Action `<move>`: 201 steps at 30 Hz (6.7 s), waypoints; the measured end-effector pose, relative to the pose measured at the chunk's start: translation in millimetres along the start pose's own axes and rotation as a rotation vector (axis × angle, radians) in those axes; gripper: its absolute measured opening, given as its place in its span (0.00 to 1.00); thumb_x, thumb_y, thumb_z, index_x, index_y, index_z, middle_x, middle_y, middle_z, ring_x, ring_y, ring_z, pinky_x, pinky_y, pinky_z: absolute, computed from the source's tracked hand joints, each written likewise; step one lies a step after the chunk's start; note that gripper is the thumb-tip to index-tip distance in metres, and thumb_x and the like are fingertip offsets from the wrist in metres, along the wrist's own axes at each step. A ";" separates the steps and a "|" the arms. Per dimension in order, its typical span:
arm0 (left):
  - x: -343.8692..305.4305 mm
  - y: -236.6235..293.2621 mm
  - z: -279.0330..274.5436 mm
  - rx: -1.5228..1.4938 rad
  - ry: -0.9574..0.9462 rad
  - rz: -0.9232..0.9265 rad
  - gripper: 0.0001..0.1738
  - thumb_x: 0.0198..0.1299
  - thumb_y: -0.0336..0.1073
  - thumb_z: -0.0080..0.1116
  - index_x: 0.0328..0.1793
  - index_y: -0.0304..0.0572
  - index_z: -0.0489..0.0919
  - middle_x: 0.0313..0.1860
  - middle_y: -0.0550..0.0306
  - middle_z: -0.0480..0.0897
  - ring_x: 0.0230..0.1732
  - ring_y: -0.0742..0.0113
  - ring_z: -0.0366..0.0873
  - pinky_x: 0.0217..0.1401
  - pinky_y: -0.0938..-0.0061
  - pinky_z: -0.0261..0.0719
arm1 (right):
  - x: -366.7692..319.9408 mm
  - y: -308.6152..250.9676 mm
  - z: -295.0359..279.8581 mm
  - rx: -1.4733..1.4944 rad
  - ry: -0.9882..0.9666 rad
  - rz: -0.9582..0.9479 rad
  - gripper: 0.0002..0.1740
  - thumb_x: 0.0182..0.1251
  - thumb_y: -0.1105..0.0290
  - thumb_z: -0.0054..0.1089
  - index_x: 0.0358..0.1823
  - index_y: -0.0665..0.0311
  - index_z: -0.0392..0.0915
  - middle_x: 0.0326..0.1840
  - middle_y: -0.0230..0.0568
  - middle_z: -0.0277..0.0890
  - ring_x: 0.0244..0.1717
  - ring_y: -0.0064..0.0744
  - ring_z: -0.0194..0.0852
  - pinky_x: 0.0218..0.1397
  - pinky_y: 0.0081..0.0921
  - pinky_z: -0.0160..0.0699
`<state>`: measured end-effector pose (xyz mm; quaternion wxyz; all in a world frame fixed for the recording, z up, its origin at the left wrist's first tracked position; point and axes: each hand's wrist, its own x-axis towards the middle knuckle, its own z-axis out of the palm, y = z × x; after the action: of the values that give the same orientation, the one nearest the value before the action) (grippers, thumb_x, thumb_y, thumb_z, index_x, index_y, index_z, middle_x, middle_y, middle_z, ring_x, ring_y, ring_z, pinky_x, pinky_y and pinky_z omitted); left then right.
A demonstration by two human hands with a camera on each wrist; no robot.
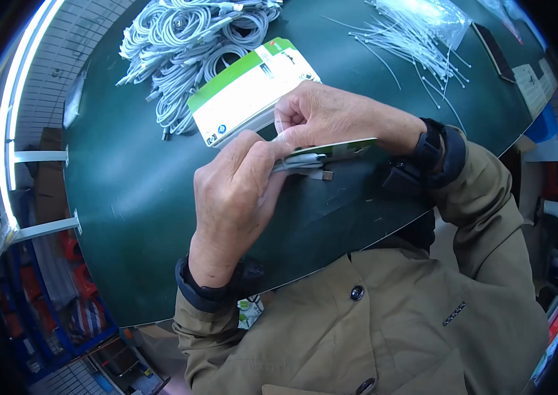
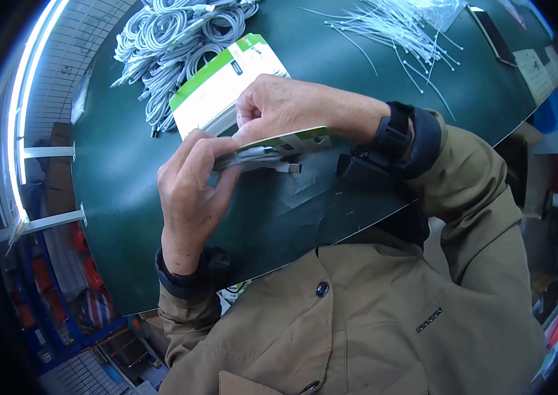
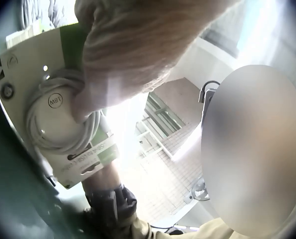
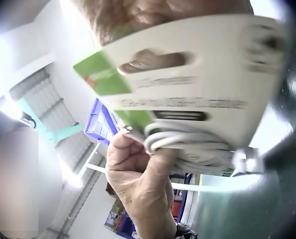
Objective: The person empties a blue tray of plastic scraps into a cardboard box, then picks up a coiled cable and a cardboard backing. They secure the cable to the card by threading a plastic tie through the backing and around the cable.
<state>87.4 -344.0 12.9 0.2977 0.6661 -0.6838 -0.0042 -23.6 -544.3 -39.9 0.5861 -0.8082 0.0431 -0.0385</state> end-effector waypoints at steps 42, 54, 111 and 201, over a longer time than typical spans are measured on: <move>-14.2 -34.3 23.3 -1.208 0.402 -0.507 0.17 0.80 0.38 0.59 0.65 0.33 0.80 0.56 0.54 0.87 0.52 0.72 0.86 0.60 0.72 0.86 | -4.9 -34.0 2.9 0.257 0.368 -0.080 0.16 0.83 0.61 0.61 0.49 0.69 0.86 0.32 0.30 0.81 0.34 0.15 0.77 0.37 0.17 0.81; -16.4 -38.6 25.5 -1.393 0.382 -0.574 0.19 0.81 0.42 0.58 0.68 0.37 0.78 0.57 0.53 0.88 0.57 0.71 0.87 0.62 0.69 0.87 | -10.9 -34.5 9.1 0.406 0.273 -0.109 0.17 0.76 0.68 0.70 0.57 0.72 0.82 0.43 0.34 0.85 0.39 0.16 0.80 0.44 0.18 0.83; -8.4 -33.9 33.1 -0.794 0.564 -0.353 0.18 0.65 0.23 0.75 0.59 0.31 0.82 0.56 0.51 0.86 0.58 0.69 0.84 0.63 0.73 0.84 | -9.0 -29.6 38.9 -0.301 0.572 -0.367 0.20 0.67 0.74 0.73 0.61 0.58 0.86 0.39 0.43 0.77 0.32 0.35 0.75 0.37 0.32 0.79; 45.0 -16.1 27.5 0.125 0.402 0.167 0.11 0.55 0.25 0.73 0.45 0.39 0.88 0.44 0.52 0.84 0.48 0.50 0.83 0.50 0.58 0.82 | -3.2 -15.7 15.9 0.059 0.742 -0.335 0.15 0.81 0.73 0.51 0.60 0.63 0.84 0.42 0.43 0.88 0.41 0.25 0.86 0.45 0.27 0.89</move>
<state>93.7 -397.7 1.9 0.3856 0.6118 -0.6624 0.1955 -24.6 -524.1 -30.0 0.5393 -0.7182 0.1183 -0.4235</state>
